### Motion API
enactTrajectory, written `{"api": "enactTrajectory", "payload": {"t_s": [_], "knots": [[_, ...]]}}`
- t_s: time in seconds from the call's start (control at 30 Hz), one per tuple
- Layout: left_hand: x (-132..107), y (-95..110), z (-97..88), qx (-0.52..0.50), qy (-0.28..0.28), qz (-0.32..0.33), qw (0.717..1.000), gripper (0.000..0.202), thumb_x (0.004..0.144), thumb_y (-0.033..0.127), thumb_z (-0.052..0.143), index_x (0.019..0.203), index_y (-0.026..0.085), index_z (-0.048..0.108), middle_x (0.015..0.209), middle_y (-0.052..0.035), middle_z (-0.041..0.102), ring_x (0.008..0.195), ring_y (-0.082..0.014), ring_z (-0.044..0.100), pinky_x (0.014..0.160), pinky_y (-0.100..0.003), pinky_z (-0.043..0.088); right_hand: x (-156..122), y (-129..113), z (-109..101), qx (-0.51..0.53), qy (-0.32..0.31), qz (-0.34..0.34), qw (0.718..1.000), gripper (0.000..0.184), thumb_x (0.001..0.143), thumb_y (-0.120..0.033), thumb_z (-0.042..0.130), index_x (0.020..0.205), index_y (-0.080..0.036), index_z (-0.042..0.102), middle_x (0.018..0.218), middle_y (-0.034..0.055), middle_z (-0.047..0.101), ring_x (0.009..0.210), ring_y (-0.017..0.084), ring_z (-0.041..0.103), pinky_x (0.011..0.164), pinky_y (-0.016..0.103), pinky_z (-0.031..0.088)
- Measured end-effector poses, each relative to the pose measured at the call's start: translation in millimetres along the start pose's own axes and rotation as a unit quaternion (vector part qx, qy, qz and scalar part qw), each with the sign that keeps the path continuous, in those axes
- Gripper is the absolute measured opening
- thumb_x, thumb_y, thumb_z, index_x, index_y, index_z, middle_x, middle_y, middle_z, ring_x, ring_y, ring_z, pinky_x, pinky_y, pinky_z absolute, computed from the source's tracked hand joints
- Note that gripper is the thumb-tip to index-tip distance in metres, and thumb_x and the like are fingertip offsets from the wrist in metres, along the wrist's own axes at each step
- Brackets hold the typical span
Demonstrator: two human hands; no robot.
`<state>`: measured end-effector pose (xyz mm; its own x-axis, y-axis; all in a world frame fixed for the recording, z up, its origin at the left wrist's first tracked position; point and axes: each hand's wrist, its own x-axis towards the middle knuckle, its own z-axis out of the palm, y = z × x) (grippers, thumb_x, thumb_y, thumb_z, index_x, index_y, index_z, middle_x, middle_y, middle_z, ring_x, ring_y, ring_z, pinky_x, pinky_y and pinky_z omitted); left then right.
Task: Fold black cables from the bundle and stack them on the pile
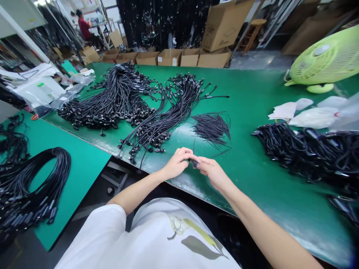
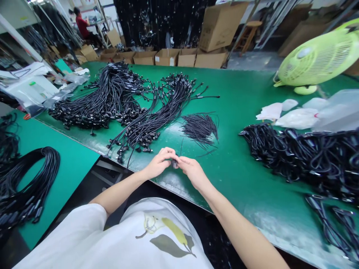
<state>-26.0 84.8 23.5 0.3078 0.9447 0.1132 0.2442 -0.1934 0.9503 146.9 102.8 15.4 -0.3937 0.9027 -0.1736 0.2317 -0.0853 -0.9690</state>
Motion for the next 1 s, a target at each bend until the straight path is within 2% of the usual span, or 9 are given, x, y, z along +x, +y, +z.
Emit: {"api": "enactTrajectory", "payload": {"t_s": [0.17, 0.3, 0.4, 0.47, 0.6, 0.7, 0.77, 0.9, 1.0], "knots": [[-9.4, -4.9, -0.7, 0.119, -0.079, 0.015, 0.99, 0.041, 0.08, 0.008, 0.04, 0.094, 0.023, 0.075, 0.088, -0.004, 0.047, 0.092, -0.0191, 0.049, 0.095, -0.034, 0.04, -12.5, -8.9, -9.1, -0.172, 0.105, -0.095, 0.975, 0.033, 0.085, -0.042, 0.047, 0.064, -0.02, 0.058, 0.066, 0.0022, 0.06, 0.067, 0.017, 0.054, 0.063, 0.028, 0.039], [-3.3, 0.1, -2.8, 0.014, -0.055, -0.024, 0.998, 0.034, 0.091, 0.022, 0.041, 0.107, 0.02, 0.071, 0.093, -0.0045, 0.052, 0.094, -0.0195, 0.052, 0.093, -0.033, 0.041, -31.2, -20.3, 11.3, -0.233, 0.007, -0.176, 0.956, 0.033, 0.091, -0.037, 0.042, 0.067, -0.02, 0.058, 0.071, 0.0031, 0.063, 0.067, 0.017, 0.056, 0.064, 0.028, 0.041], [-1.5, 11.7, -9.4, -0.044, -0.072, 0.005, 0.996, 0.034, 0.094, 0.033, 0.045, 0.115, 0.02, 0.068, 0.097, -0.0051, 0.054, 0.096, -0.019, 0.051, 0.093, -0.032, 0.04, -33.9, -17.2, 16.8, -0.233, -0.034, -0.166, 0.957, 0.035, 0.093, -0.036, 0.04, 0.067, -0.02, 0.057, 0.07, 0.002, 0.064, 0.066, 0.016, 0.057, 0.063, 0.027, 0.042], [-3.4, 12.6, -8.3, -0.033, -0.073, 0.0, 0.997, 0.042, 0.087, 0.036, 0.059, 0.125, 0.019, 0.061, 0.099, -0.0054, 0.054, 0.092, -0.0183, 0.051, 0.089, -0.032, 0.042, -29.7, -13.1, 10.1, -0.247, 0.01, -0.137, 0.959, 0.035, 0.091, -0.037, 0.041, 0.065, -0.02, 0.056, 0.068, 0.0021, 0.063, 0.065, 0.017, 0.057, 0.062, 0.027, 0.041], [-10.8, -8.3, 10.1, -0.033, 0.013, -0.072, 0.997, 0.072, 0.069, 0.034, 0.077, 0.134, 0.017, 0.05, 0.122, -0.0124, 0.051, 0.106, -0.0233, 0.051, 0.092, -0.035, 0.044, -24.2, -12.7, -4.2, -0.289, 0.108, -0.113, 0.944, 0.03, 0.088, -0.035, 0.044, 0.068, -0.02, 0.06, 0.076, 0.0052, 0.065, 0.073, 0.019, 0.058, 0.068, 0.029, 0.041], [-16.7, -20.6, 21.6, -0.085, -0.032, -0.049, 0.995, 0.048, 0.085, 0.036, 0.062, 0.128, 0.018, 0.055, 0.133, -0.0128, 0.053, 0.123, -0.0266, 0.048, 0.104, -0.04, 0.039, -24.6, -16.7, -2.5, -0.154, 0.064, -0.102, 0.981, 0.024, 0.084, -0.036, 0.049, 0.074, -0.019, 0.064, 0.082, 0.0045, 0.067, 0.076, 0.017, 0.058, 0.07, 0.028, 0.042], [-19.1, -19.4, 21.7, -0.062, -0.045, -0.006, 0.997, 0.043, 0.092, 0.035, 0.051, 0.132, 0.019, 0.052, 0.135, -0.0117, 0.055, 0.127, -0.026, 0.048, 0.109, -0.042, 0.035, -24.0, -15.8, 1.8, 0.02, 0.011, -0.052, 0.998, 0.024, 0.08, -0.04, 0.055, 0.072, -0.017, 0.061, 0.071, 0.002, 0.062, 0.059, 0.011, 0.05, 0.055, 0.023, 0.037], [-21.2, -5.9, 13.8, -0.002, -0.083, 0.051, 0.995, 0.047, 0.094, 0.034, 0.046, 0.138, 0.017, 0.046, 0.142, -0.0133, 0.051, 0.131, -0.0249, 0.046, 0.114, -0.04, 0.03, -21.2, -2.4, 7.6, 0.295, -0.095, 0.082, 0.947, 0.033, 0.067, -0.045, 0.067, 0.062, -0.017, 0.05, 0.046, -0.0098, 0.029, 0.04, 0.003, 0.013, 0.04, 0.021, 0.013], [-22.1, -1.0, 15.3, -0.071, -0.132, 0.028, 0.988, 0.045, 0.095, 0.039, 0.045, 0.135, 0.018, 0.049, 0.144, -0.0129, 0.049, 0.135, -0.0241, 0.043, 0.115, -0.039, 0.027, -20.4, 7.7, 7.4, 0.293, -0.121, 0.106, 0.942, 0.04, 0.068, -0.05, 0.068, 0.057, -0.018, 0.047, 0.044, -0.0113, 0.021, 0.039, 0.003, 0.011, 0.04, 0.021, 0.012]]}}
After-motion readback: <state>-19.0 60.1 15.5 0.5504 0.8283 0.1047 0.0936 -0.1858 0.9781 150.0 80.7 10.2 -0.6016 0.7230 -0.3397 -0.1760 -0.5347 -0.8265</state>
